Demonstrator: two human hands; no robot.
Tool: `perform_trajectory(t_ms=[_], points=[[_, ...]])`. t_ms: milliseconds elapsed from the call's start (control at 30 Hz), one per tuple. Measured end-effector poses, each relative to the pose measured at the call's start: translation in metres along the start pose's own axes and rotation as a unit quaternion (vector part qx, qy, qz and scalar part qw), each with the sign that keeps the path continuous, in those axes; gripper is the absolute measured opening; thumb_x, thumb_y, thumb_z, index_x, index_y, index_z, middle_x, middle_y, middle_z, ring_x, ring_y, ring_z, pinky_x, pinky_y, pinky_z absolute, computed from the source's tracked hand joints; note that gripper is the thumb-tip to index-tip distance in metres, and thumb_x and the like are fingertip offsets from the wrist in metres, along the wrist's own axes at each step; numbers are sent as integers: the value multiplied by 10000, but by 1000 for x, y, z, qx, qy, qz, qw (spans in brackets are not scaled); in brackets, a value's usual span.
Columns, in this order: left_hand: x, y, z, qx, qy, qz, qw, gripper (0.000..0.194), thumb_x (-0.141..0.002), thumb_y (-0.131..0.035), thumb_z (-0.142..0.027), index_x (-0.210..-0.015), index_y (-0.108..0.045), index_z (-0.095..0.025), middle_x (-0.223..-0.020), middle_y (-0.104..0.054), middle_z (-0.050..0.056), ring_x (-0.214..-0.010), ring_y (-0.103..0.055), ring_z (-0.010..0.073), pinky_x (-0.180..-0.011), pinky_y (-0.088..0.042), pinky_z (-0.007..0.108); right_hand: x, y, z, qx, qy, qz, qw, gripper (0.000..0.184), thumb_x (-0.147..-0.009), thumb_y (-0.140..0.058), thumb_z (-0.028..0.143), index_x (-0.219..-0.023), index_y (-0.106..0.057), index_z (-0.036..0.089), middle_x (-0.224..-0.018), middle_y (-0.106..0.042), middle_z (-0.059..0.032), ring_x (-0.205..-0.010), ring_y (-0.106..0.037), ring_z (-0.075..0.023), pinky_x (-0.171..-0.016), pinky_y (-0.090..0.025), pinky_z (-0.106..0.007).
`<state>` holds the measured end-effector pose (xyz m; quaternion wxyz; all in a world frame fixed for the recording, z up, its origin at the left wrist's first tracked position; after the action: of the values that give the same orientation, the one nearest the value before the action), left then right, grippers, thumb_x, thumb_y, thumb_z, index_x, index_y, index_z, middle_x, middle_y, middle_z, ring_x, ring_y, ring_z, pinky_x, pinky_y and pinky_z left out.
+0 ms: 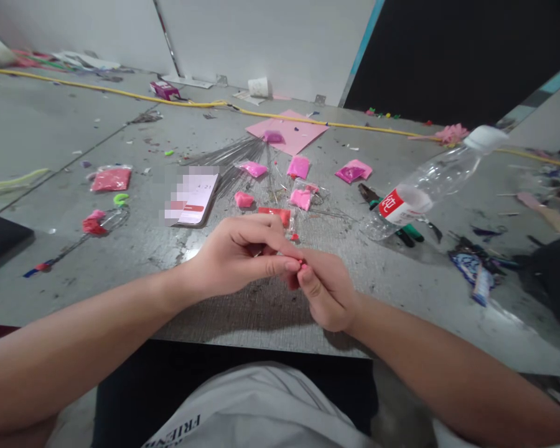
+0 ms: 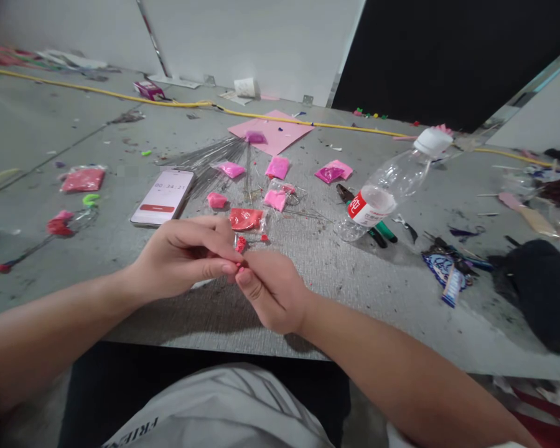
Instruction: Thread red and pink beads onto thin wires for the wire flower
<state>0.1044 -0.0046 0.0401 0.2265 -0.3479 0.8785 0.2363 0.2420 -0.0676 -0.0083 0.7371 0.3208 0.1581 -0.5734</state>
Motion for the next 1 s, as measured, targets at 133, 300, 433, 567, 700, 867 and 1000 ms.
perform_trajectory(t_ms=[133,300,433,567,700,867,1000], points=[[1,0,1,1,5,7,1000,76,-856,-827,-183,-930,-831,-199,-687,-702,25,-588,-600,99,-561,-496,226,0,-1,0,-5,-5,5,1000,342,-1096,-421,386,-904,-631,196,-716,-570,7,-628,-546,-126,-586,-427,-273],[1,0,1,4,9,6,1000,77,-849,-831,-183,-923,-830,-205,-695,-707,23,-589,-604,99,-552,-495,220,-1,0,0,-18,-9,7,1000,341,-1096,-421,366,-876,-618,196,-701,-549,15,-623,-525,-123,-592,-416,-273],[-1,0,1,14,20,5,1000,42,-844,-836,-200,-884,-829,-209,-684,-690,22,-593,-593,102,-534,-488,215,-1,0,-1,-25,-16,10,999,313,-1096,-424,342,-912,-631,197,-715,-560,14,-631,-534,-118,-614,-432,-274],[-2,0,1,9,33,20,999,55,-827,-853,-224,-789,-822,-199,-647,-646,18,-554,-535,85,-490,-451,203,-1,-1,-1,-26,-22,24,999,332,-1095,-415,368,-907,-632,202,-718,-557,9,-640,-529,-127,-614,-427,-284],[-2,3,2,-3,32,23,999,25,-808,-864,-215,-818,-841,-213,-642,-637,16,-557,-533,86,-496,-458,202,-1,-2,-1,-27,-24,23,999,345,-1093,-424,376,-881,-631,199,-705,-551,12,-631,-526,-124,-609,-421,-284],[-1,4,4,-11,35,26,999,51,-802,-871,-215,-846,-851,-231,-625,-634,8,-549,-525,84,-498,-459,199,-2,0,0,-31,-24,-1,999,360,-1096,-420,349,-840,-624,200,-697,-570,9,-623,-532,-119,-594,-431,-272],[1,5,5,-10,35,31,999,141,-802,-864,-159,-916,-852,-241,-714,-695,18,-572,-560,72,-493,-444,181,-3,1,1,-27,-23,2,999,360,-1096,-416,353,-848,-627,201,-693,-569,10,-615,-535,-119,-588,-437,-271]])
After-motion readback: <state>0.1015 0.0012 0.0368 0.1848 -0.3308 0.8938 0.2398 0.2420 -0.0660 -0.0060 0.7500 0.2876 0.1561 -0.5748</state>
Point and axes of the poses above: each hand's wrist, its own x-axis away from the middle knuckle, its own y-axis out of the back of the hand, z = x × y, the point moved 5 cm from there along -x, towards the middle knuckle
